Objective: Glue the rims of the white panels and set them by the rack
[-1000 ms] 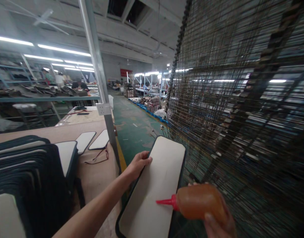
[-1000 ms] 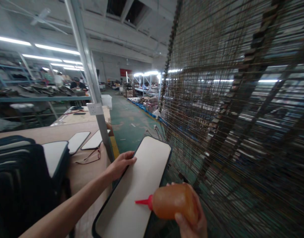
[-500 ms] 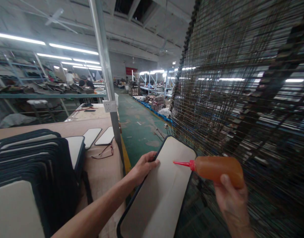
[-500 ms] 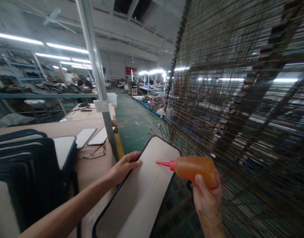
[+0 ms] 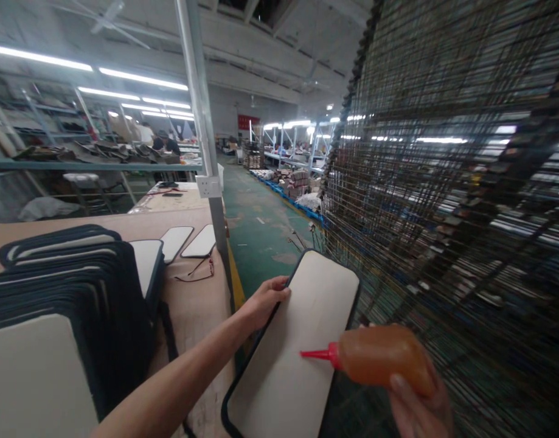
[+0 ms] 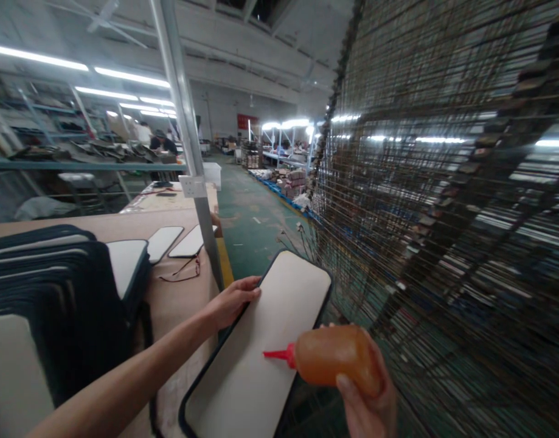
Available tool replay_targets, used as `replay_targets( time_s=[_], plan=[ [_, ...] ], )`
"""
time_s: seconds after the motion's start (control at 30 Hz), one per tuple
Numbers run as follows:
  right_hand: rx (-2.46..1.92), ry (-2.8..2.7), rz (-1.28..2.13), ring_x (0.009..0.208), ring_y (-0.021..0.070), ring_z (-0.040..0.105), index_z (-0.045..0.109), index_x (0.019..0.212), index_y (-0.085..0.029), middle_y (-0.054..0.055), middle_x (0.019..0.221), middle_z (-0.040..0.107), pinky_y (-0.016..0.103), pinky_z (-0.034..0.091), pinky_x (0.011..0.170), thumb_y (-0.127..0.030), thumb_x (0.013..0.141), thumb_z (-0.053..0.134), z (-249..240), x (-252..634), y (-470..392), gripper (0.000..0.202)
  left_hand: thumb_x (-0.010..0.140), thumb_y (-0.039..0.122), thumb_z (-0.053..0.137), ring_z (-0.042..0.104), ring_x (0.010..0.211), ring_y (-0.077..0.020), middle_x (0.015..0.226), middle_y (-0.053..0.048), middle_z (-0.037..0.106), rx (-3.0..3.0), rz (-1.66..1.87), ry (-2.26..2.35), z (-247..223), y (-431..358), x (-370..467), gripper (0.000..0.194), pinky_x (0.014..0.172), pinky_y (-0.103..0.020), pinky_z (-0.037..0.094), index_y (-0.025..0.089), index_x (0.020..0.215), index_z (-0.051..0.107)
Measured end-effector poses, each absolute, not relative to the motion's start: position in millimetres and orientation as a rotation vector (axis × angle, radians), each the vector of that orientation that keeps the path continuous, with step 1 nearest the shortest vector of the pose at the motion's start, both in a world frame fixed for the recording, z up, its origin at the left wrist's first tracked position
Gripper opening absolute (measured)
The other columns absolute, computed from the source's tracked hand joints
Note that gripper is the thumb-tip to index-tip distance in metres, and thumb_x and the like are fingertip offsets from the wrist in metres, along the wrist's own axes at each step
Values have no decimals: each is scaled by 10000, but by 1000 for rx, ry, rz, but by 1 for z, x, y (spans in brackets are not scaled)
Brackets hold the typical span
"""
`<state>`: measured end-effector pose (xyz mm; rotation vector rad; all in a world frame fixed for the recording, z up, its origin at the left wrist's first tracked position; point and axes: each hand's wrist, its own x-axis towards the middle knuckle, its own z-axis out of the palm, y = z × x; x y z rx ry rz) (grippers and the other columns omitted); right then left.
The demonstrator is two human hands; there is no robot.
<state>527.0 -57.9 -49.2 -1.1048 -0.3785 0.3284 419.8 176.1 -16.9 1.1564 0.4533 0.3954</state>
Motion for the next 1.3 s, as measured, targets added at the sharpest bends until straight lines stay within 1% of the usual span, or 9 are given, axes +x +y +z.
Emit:
replay_targets(
  time_s=[0.17,0.33,0.43,0.57,0.67,0.83,1.0,1.13,1.3],
  plan=[
    [-1085,-357,166,971,263,599,556,1117,-286,60,1088,628,466,449,896,-334,673,668,-27,534,-51,460,592,203,628,516,511,-116,626,-4,606,1162,392,484,-16,174,420,373,491,-211,355,112,954,632],
    [-1010,-353,16,869,169,598,606,988,-255,15,1002,631,359,455,863,-253,671,683,-6,543,-39,326,595,211,633,527,532,-124,653,-18,622,1175,346,436,-14,166,419,388,505,-215,364,109,969,638],
    [-978,-396,-29,806,151,579,603,985,-233,-1,891,620,366,439,865,-237,644,701,-1,549,-31,355,614,235,643,532,550,-124,701,-35,645,1241,298,372,-12,158,419,397,515,-211,365,104,989,648],
    [-982,-401,-88,823,146,567,592,1013,-223,0,934,608,345,441,850,-235,589,743,-3,556,-23,450,632,261,644,537,536,-124,728,-44,657,1236,234,347,-8,151,417,429,493,-205,361,120,1037,646],
    [-995,-383,-87,803,142,571,594,1016,-218,0,927,612,323,457,813,-215,562,762,-5,558,-21,484,637,249,636,564,579,-143,785,-59,664,1199,194,286,-7,150,415,450,518,-220,397,133,1072,634],
    [-982,-402,-70,809,145,573,603,1015,-200,9,871,620,320,468,798,-253,608,736,-2,559,-19,432,502,77,655,580,705,-177,834,-41,659,1321,232,198,-9,152,415,556,596,-231,428,142,1054,639],
    [-955,-429,-112,830,139,574,599,1016,-205,11,928,619,328,460,818,-246,642,708,5,568,-13,393,496,87,634,574,729,-189,787,-40,653,1368,199,170,-9,150,419,463,632,-239,427,116,957,667],
    [-944,-444,-110,829,151,581,588,1035,-218,9,952,617,369,444,851,-258,636,712,7,571,-11,419,505,72,612,582,735,-198,752,-29,647,1382,210,203,-6,146,418,556,643,-254,440,145,1056,630],
    [-953,-414,-78,799,134,576,598,1012,-207,-2,899,625,302,454,805,-243,598,744,2,563,-12,441,517,89,618,587,736,-203,787,-42,648,1384,242,235,-6,147,416,621,621,-254,446,143,1134,592]
  ],
)
